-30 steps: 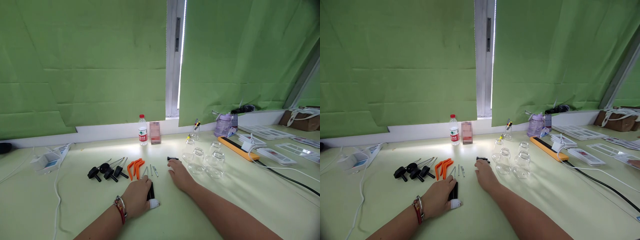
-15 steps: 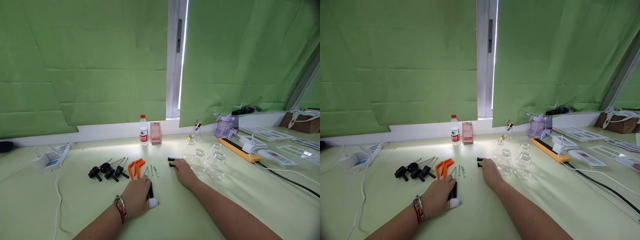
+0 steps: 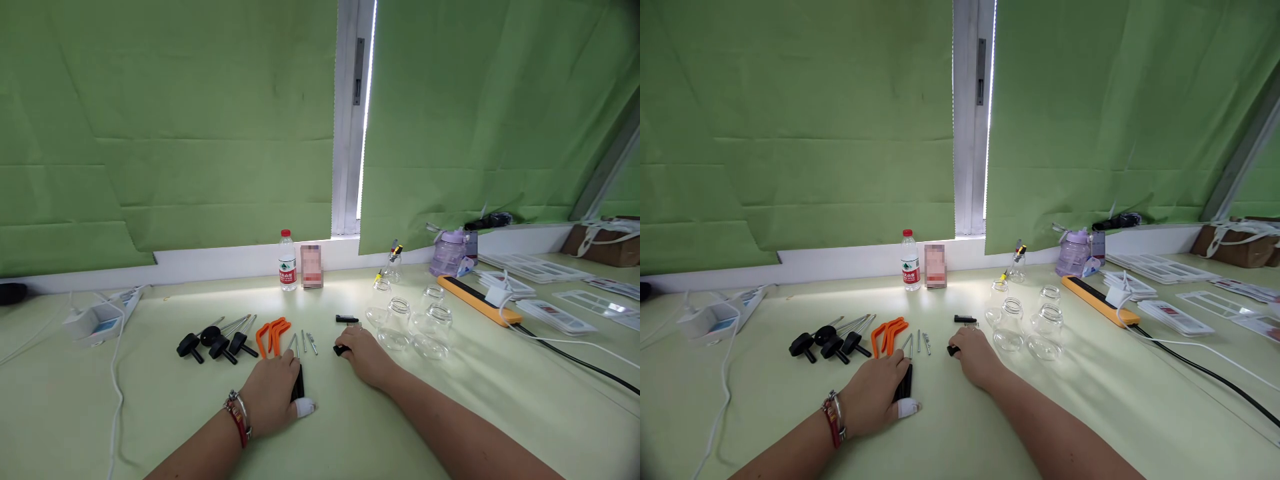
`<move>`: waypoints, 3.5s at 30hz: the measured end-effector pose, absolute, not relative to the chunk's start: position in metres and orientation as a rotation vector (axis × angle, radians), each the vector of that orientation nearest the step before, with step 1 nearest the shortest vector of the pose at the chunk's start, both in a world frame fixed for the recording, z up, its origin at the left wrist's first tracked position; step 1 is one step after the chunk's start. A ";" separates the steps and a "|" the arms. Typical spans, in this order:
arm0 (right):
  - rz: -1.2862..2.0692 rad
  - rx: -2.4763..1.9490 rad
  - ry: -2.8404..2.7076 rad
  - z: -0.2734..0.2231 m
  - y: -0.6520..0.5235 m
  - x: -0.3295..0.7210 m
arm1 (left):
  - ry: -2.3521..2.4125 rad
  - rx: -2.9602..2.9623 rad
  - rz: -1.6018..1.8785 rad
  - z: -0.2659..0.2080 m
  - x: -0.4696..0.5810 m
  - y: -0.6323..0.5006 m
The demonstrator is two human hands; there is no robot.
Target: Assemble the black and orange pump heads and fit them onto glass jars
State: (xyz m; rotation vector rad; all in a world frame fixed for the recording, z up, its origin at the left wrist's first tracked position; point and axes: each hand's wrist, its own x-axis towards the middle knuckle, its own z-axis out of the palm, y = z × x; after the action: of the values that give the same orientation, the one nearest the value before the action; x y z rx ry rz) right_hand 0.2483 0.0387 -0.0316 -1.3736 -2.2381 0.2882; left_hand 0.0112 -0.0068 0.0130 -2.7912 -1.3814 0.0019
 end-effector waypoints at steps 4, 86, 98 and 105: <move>0.464 -1.350 -2.161 -0.032 0.034 0.245 | -1.359 -2.791 -0.117 0.014 0.011 -0.006; 0.684 -1.149 -2.079 -0.032 0.039 0.241 | -1.157 -3.001 -0.807 -0.002 0.023 -0.011; 0.920 -1.095 -1.981 -0.032 0.042 0.252 | -1.175 -2.989 -0.754 -0.001 0.026 -0.011; 0.907 -1.088 -2.007 -0.031 0.040 0.251 | -1.182 -3.040 -0.773 -0.001 0.026 -0.009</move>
State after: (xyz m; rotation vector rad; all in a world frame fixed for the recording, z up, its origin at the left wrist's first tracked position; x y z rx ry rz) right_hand 0.2510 0.0400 -0.0307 -1.0883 -2.0072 0.9073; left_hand 0.0260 -0.0087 -0.0008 -3.0398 -1.1820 -0.7733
